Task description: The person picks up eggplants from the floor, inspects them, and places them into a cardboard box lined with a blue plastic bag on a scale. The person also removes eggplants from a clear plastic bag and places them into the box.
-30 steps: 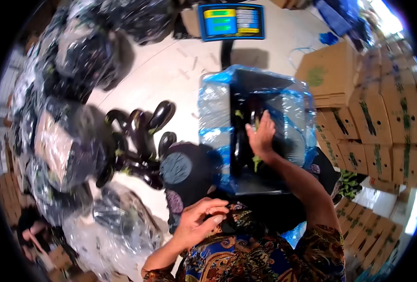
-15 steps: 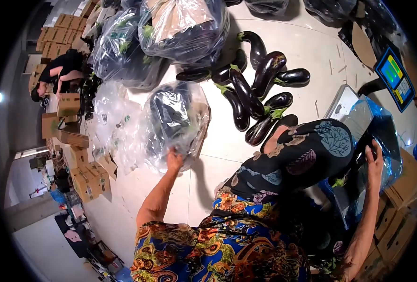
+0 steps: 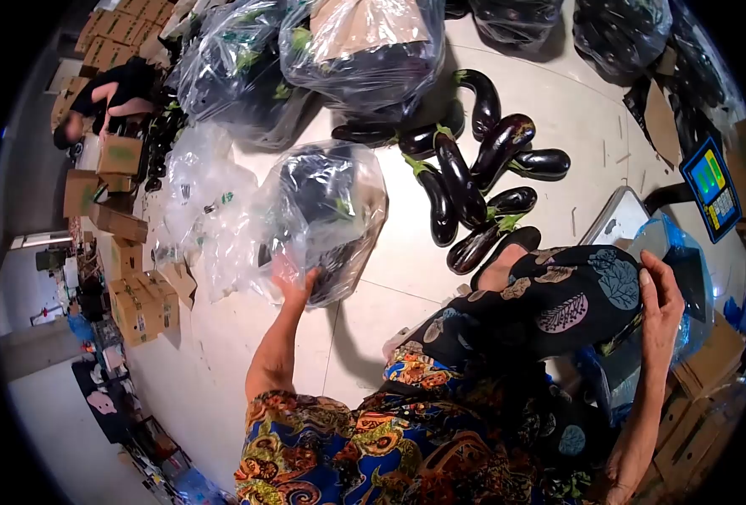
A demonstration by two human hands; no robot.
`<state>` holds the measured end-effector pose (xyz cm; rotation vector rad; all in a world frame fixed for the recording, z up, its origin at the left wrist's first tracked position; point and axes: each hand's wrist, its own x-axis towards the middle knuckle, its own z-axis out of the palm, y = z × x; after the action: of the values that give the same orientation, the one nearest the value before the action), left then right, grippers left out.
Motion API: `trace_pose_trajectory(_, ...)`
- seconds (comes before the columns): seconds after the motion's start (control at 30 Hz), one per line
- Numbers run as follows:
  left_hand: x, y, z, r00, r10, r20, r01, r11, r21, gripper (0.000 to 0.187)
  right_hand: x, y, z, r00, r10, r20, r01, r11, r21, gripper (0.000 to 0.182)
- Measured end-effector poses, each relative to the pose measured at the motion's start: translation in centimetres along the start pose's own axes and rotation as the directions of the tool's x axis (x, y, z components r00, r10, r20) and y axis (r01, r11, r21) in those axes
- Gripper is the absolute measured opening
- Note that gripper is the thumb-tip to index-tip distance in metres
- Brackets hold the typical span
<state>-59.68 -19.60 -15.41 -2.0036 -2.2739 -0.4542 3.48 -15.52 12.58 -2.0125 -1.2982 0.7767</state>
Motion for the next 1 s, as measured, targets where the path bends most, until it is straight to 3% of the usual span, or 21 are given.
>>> trace_pose_trajectory(0.03, -0.2, -0.7, 1.0, 0.964, -0.039, 0.265, 0.037, 0.999, 0.014, 0.052, -0.2, -1.3, 0.7, 0.993, -0.114, -0.014, 0.114, 0.993, -0.024, 0.027)
trace_pose_trajectory(0.1, -0.2, -0.9, 4.6, 0.688, -0.089, 0.720, 0.080, 0.996, 0.047, 0.034, -0.9, -4.9, 2.1, 0.942, -0.330, -0.055, 0.325, 0.942, -0.090, 0.023)
trace_pose_trajectory(0.17, -2.3, 2.2, 6.0, 0.903, 0.124, 0.412, -0.023, 0.970, -0.242, 0.021, -1.9, -8.1, 3.5, 0.912, -0.411, 0.008, 0.411, 0.909, -0.065, 0.018)
trace_pose_trajectory(0.23, -2.5, 7.2, 4.2, 0.810, 0.052, 0.583, 0.102, 0.968, -0.228, 0.021, -2.5, -9.4, 5.3, 0.877, -0.469, 0.101, 0.470, 0.882, 0.019, 0.019)
trace_pose_trajectory(0.3, -3.8, 9.4, 4.1, 0.776, 0.109, 0.622, 0.214, 0.881, -0.422, 0.028, -2.4, -9.4, 7.6, 0.827, -0.515, 0.226, 0.507, 0.856, 0.099, 0.019)
trace_pose_trajectory(0.37, -3.6, 12.4, 2.3, 0.485, 0.092, 0.870, 0.642, 0.637, -0.426, 0.034, -2.5, -8.8, 10.1, 0.764, -0.585, 0.273, 0.560, 0.811, 0.170, 0.022)
trace_pose_trajectory(0.4, -4.0, 13.3, 1.6, 0.478, 0.120, 0.870, 0.733, 0.491, -0.471, 0.038, -2.8, -8.5, 11.2, 0.755, -0.567, 0.331, 0.515, 0.824, 0.237, 0.024)
trace_pose_trajectory(0.43, -5.0, 13.2, 2.1, 0.359, 0.203, 0.911, 0.933, -0.053, -0.356, 0.038, -3.1, -8.2, 11.9, 0.740, -0.550, 0.387, 0.464, 0.834, 0.299, 0.026)
trace_pose_trajectory(0.5, -4.4, 12.9, -0.2, 0.313, 0.194, 0.930, 0.820, -0.549, -0.162, 0.039, -3.7, -8.2, 12.3, 0.684, -0.572, 0.453, 0.544, 0.813, 0.205, 0.027)
trace_pose_trajectory(0.53, -4.2, 10.8, -0.1, 0.318, 0.132, 0.939, 0.750, -0.641, -0.164, 0.036, -4.0, -8.1, 12.5, 0.659, -0.576, 0.484, 0.580, 0.798, 0.160, 0.028)
trace_pose_trajectory(0.57, -5.4, 7.1, 1.4, 0.423, -0.041, 0.905, 0.704, -0.614, -0.357, 0.031, -4.1, -7.7, 12.5, 0.672, -0.560, 0.485, 0.564, 0.811, 0.154, 0.028)
trace_pose_trajectory(0.6, -5.1, 5.0, 2.2, 0.552, -0.041, 0.833, 0.615, -0.655, -0.440, 0.027, -4.3, -7.2, 12.6, 0.685, -0.541, 0.488, 0.546, 0.824, 0.148, 0.028)
trace_pose_trajectory(0.63, -5.9, 3.1, 2.5, 0.326, -0.453, 0.830, 0.634, -0.547, -0.547, 0.023, -4.5, -6.7, 12.6, 0.695, -0.524, 0.492, 0.529, 0.837, 0.143, 0.028)
trace_pose_trajectory(0.67, -6.2, 0.9, 3.9, 0.261, -0.591, 0.763, 0.649, -0.477, -0.592, 0.021, -4.6, -6.3, 12.8, 0.688, -0.512, 0.515, 0.533, 0.837, 0.120, 0.028)
trace_pose_trajectory(0.7, -5.8, 1.6, 3.7, 0.347, -0.647, 0.679, 0.809, -0.160, -0.566, 0.016, -4.7, -6.0, 12.9, 0.679, -0.500, 0.537, 0.540, 0.836, 0.096, 0.028)
trace_pose_trajectory(0.73, -5.1, 2.4, 3.7, 0.641, -0.576, 0.507, 0.767, 0.448, -0.460, 0.021, -4.8, -5.8, 13.1, 0.671, -0.488, 0.558, 0.547, 0.834, 0.072, 0.028)
trace_pose_trajectory(0.77, -4.7, 3.2, 3.8, 0.855, -0.319, 0.409, 0.423, 0.886, -0.192, 0.028, -5.0, -5.9, 13.4, 0.659, -0.484, 0.575, 0.546, 0.834, 0.077, 0.028)
trace_pose_trajectory(0.8, -6.0, 2.5, 7.5, 0.815, -0.248, 0.524, 0.554, 0.602, -0.575, 0.044, -5.2, -6.2, 13.8, 0.648, -0.481, 0.590, 0.547, 0.834, 0.079, 0.028)
trace_pose_trajectory(0.83, -4.0, 6.0, 6.5, 0.724, -0.365, 0.586, 0.491, 0.869, -0.065, 0.056, -5.4, -6.5, 14.2, 0.638, -0.477, 0.604, 0.546, 0.834, 0.081, 0.028)
trace_pose_trajectory(0.93, -4.7, 9.8, 8.8, 0.742, -0.543, 0.392, 0.505, 0.838, 0.205, 0.066, -6.1, -7.1, 14.9, 0.595, -0.528, 0.606, 0.588, 0.800, 0.119, 0.029)
trace_pose_trajectory(1.0, -2.7, 10.0, 8.4, 0.663, -0.554, 0.503, 0.492, 0.829, 0.264, 0.064, -6.4, -6.7, 15.3, 0.593, -0.573, 0.566, 0.604, 0.781, 0.158, 0.029)
